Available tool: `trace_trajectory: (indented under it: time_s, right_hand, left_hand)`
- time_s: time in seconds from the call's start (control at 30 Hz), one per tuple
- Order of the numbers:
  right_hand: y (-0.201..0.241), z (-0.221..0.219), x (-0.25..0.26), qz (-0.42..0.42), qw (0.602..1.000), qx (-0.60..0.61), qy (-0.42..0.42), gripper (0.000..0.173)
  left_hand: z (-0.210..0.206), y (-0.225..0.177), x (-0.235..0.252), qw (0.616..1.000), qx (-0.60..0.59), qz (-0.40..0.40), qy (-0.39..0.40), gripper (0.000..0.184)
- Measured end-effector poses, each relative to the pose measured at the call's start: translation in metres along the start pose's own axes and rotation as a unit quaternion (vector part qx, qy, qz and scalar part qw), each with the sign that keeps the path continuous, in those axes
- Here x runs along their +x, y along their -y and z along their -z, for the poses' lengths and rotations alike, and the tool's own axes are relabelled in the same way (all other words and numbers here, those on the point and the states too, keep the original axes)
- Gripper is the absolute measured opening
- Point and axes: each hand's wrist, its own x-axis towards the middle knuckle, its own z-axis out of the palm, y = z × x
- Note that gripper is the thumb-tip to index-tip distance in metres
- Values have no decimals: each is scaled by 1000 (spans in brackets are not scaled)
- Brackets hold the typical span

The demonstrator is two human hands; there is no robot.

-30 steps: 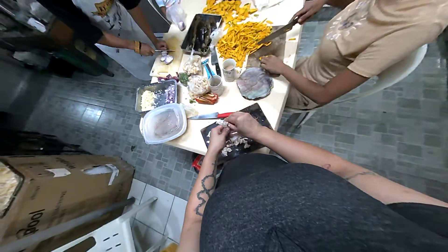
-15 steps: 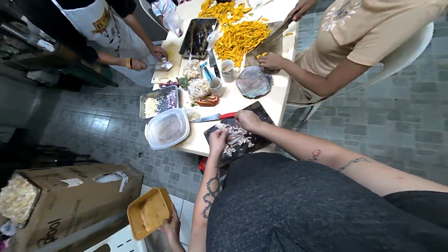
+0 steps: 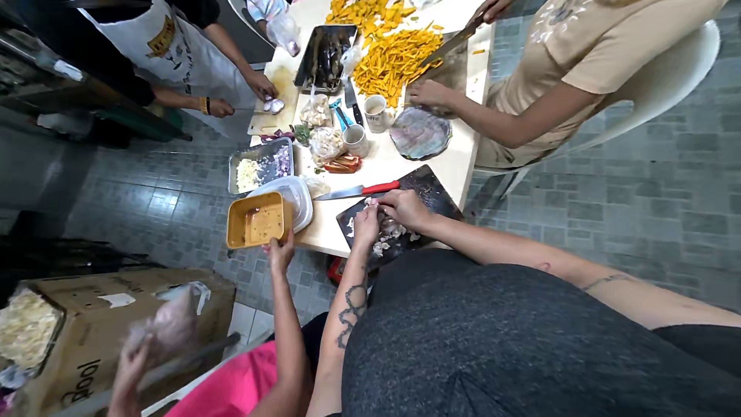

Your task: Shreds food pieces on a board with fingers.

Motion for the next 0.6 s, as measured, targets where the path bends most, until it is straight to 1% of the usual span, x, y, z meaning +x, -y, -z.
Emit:
trace_trajectory:
  time_s: [0.1,0.2,0.27,0.33,0.4,0.5,0.57,0.6]
  right_hand:
    - [-1,-2,0,16,999,-13,-33,17]
    - [8,3,4,-18,999,-29,-3,17]
    - [9,2,7,-19,999,-29,4,16]
    - [7,2,9,-16,999,-34,7,16]
    - [0,7,14,-43,998,-47,17,19]
    - [-24,18,24,-97,993,-65,34,18]
    - [-37,25,27,-110,989,-61,72,19]
    - [-40,28,27,-116,988,-51,91,21]
  left_hand:
    - [1,3,2,1000,15,-21,6,51]
    - [0,6,1,1000,-2,-21,8,47]
    - [-1,10,2,999,-24,-29,4,41]
    - [1,11,1,999,-35,-32,10,38]
    - [5,9,-5,998,-54,-27,16,36]
    - [11,9,-14,989,-136,-54,5,29]
    - [13,10,-17,977,-205,-59,-2,18]
    - [14,10,-16,971,-233,-55,-8,17]
